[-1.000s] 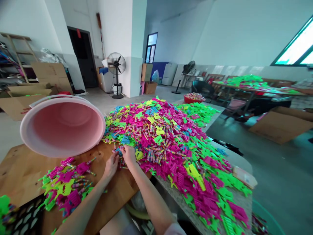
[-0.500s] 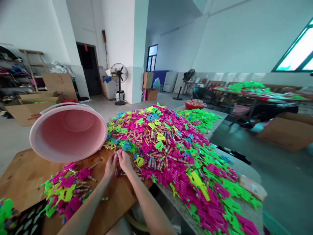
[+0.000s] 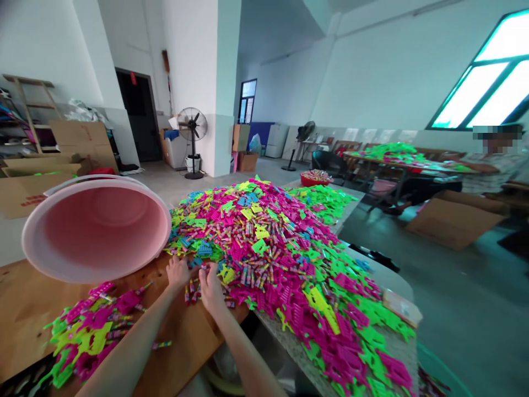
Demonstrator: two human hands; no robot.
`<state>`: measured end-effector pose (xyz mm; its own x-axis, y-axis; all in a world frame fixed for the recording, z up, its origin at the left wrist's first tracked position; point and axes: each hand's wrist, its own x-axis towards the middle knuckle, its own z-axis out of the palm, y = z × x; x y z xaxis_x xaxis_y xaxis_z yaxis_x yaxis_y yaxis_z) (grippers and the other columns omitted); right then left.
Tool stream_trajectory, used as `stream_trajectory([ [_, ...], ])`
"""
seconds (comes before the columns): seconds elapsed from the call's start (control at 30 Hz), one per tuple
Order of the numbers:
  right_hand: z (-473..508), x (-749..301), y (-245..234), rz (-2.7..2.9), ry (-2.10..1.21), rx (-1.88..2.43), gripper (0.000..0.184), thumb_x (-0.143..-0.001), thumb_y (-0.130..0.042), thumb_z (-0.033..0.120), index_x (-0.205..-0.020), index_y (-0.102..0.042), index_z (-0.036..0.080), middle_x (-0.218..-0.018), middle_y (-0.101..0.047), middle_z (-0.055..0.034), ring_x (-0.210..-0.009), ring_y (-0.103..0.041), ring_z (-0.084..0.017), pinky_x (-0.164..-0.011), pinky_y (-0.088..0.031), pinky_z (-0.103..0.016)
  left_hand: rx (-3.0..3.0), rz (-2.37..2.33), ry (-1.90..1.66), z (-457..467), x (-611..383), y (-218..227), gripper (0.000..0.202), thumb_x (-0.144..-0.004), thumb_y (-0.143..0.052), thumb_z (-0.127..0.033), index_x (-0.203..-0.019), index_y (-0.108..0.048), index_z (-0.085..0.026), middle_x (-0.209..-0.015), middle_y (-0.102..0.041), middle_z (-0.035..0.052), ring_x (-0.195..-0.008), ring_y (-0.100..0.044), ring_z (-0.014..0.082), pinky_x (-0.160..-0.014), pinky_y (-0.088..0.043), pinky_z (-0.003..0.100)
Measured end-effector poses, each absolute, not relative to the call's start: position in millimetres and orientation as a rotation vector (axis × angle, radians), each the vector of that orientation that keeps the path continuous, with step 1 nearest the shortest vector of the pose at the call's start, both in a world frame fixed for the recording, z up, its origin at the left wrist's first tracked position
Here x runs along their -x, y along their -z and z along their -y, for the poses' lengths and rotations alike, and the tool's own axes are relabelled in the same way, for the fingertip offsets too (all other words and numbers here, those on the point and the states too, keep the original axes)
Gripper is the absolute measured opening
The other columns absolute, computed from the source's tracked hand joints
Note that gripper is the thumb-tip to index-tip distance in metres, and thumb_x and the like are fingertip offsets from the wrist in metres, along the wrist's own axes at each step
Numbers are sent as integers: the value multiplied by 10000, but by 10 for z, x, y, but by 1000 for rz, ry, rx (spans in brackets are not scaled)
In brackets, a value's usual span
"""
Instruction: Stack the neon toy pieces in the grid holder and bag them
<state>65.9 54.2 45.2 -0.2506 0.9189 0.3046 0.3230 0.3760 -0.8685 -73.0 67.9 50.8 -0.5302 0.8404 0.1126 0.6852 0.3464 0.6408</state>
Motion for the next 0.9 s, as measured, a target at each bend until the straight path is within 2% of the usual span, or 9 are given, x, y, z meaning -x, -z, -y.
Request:
stream_trajectory([
  [0.1,-415,-712,-574,1800,-831,1014,199,-970,-368,361,-1023,-490,213,-893,-627,-63,-797,-618,-189,-736,-492,-299,-1377,-2302,-1014,-736,674,-528,284,-743,-674,-336,-929,-619,-129,-1185,-578,197,-1212,-478,385,-987,-344,576],
  [0.2,-391,-826,-699,1775,-801,966,186,-944,-454,355,-997,-546,202,-946,-639,-81,-845,-622,-196,-753,-502,-300,-1385,-2128,-1105,-623,680,-560,171,-755,-618,-274,-893,-583,-180,-941,-650,80,-989,-603,265,-916,-436,454],
  [0.27,-378,-915,-789,1778,-814,905,187,-944,-470,337,-1005,-580,199,-966,-646,-83,-874,-627,-198,-768,-508,-300,-1391,-1978,-1182,-405,709,-628,179,-772,-592,-312,-906,-557,-198,-851,-647,33,-843,-625,201,-830,-488,363],
  [0.33,-324,-986,-894,1831,-830,842,208,-963,-446,318,-1032,-603,201,-966,-650,-77,-888,-629,-198,-787,-511,-304,-1387,-1834,-1242,-82,741,-748,274,-806,-555,-399,-992,-534,-198,-869,-655,28,-794,-635,177,-764,-519,321],
  [0.4,-220,-1025,-1021,1927,-830,782,239,-985,-408,301,-1064,-614,208,-962,-650,-72,-891,-627,-195,-804,-510,-310,-1363,-1691,-1273,285,765,-907,369,-853,-499,-477,-1090,-512,-195,-924,-675,37,-817,-657,172,-758,-543,319],
  [0.47,-87,-1026,-1160,2025,-816,720,263,-1000,-374,275,-1101,-610,219,-968,-647,-66,-899,-621,-191,-811,-507,-309,-1251,-1494,-1325,621,780,-1071,373,-853,-540,-498,-1058,-538,-186,-934,-682,43,-841,-666,173,-770,-561,325],
  [0.53,42,-998,-1286,2084,-785,667,276,-1006,-350,244,-1128,-597,228,-1001,-639,-65,-935,-611,-189,-838,-500,-313,-1136,-1409,-1356,874,792,-1206,358,-825,-620,-489,-997,-570,-179,-851,-678,25,-779,-665,161,-733,-576,311],
  [0.67,216,-921,-1424,2195,-721,606,287,-1014,-323,228,-1146,-577,225,-1003,-608,-74,-946,-584,-198,-847,-486,-329,-1083,-1493,-1392,1134,824,-1348,358,-788,-684,-476,-960,-597,-175,-734,-653,-9,-651,-643,132,-614,-565,247],
  [0.9,367,-853,-1483,2343,-558,547,248,-1015,-345,256,-1123,-563,208,-955,-578,-85,-919,-556,-226,-821,-455,-355,-1104,-1566,-1458,1285,840,-1483,355,-742,-721,-460,-913,-618,-166,-679,-659,-11,-575,-619,123,-558,-536,224],
])
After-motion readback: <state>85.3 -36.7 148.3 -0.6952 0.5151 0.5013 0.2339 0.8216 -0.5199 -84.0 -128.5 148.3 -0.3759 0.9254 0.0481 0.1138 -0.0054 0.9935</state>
